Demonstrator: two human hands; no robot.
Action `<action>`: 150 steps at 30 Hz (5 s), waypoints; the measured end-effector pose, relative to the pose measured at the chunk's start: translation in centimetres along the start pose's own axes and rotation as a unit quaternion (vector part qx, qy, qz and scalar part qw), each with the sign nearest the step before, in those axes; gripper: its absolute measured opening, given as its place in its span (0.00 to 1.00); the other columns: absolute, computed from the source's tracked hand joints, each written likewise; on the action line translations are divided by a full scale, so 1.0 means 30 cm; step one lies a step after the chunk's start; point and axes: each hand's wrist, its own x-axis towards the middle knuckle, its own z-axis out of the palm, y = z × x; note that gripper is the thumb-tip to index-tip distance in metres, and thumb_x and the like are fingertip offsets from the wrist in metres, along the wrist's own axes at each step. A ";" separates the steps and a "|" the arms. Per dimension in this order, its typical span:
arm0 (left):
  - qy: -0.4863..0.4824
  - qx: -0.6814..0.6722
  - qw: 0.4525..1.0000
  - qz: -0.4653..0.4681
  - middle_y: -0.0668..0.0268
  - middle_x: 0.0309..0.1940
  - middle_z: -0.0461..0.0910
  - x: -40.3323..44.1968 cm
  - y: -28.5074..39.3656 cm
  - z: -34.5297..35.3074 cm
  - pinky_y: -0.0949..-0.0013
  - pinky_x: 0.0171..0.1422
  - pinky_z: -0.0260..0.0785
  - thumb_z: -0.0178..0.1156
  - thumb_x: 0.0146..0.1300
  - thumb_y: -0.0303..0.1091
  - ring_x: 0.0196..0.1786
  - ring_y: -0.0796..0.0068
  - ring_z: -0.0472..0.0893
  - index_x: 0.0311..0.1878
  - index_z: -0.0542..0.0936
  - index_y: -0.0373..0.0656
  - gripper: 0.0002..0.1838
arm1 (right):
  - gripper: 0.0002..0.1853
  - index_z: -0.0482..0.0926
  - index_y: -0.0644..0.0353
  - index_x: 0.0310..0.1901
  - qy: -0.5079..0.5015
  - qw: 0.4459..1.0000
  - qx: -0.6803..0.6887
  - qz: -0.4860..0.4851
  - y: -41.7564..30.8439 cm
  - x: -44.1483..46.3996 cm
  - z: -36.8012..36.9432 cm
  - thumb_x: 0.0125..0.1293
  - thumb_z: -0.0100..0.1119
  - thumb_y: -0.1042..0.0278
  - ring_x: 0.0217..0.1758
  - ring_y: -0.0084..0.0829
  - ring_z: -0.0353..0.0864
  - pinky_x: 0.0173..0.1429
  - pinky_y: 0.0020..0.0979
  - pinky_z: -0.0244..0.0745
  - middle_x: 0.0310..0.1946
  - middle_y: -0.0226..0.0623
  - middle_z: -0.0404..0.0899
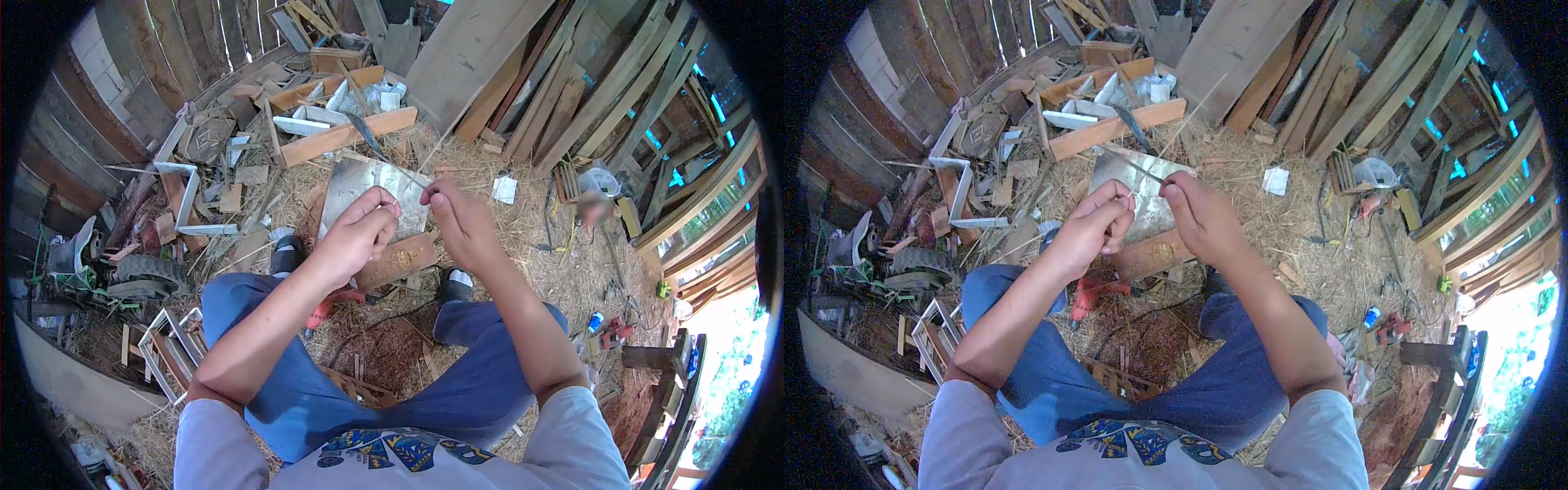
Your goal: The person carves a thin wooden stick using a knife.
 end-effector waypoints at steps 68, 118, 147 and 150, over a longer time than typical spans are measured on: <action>-0.087 -0.295 0.946 -0.100 0.81 0.16 0.52 -0.085 0.046 0.014 0.75 0.22 0.46 0.46 0.80 0.34 0.16 0.86 0.51 0.42 0.71 0.45 0.08 | 0.10 0.78 0.52 0.35 0.018 0.979 -0.164 -0.117 -0.021 -0.003 0.000 0.71 0.61 0.56 0.25 0.48 0.82 0.29 0.47 0.73 0.20 0.42 0.77; -0.050 -0.215 0.971 -0.089 0.80 0.18 0.51 -0.108 0.069 0.057 0.76 0.24 0.46 0.46 0.82 0.36 0.18 0.86 0.51 0.43 0.70 0.46 0.09 | 0.10 0.79 0.49 0.37 0.071 0.980 -0.150 -0.108 -0.021 -0.003 -0.034 0.71 0.60 0.55 0.26 0.47 0.83 0.29 0.45 0.75 0.22 0.39 0.80; 0.004 -0.065 0.997 -0.031 0.80 0.17 0.54 -0.119 0.070 0.076 0.76 0.23 0.47 0.47 0.83 0.37 0.17 0.87 0.51 0.41 0.71 0.45 0.11 | 0.10 0.81 0.50 0.37 0.113 0.976 -0.188 -0.013 0.081 0.045 -0.116 0.69 0.62 0.54 0.26 0.48 0.82 0.29 0.44 0.75 0.22 0.41 0.79; 0.003 -0.042 0.999 -0.030 0.80 0.17 0.53 -0.106 0.059 0.066 0.75 0.23 0.46 0.47 0.82 0.38 0.17 0.87 0.52 0.43 0.71 0.45 0.10 | 0.12 0.81 0.49 0.35 0.049 0.977 -0.179 -0.109 -0.024 -0.024 -0.056 0.71 0.59 0.52 0.25 0.48 0.83 0.27 0.46 0.75 0.20 0.39 0.79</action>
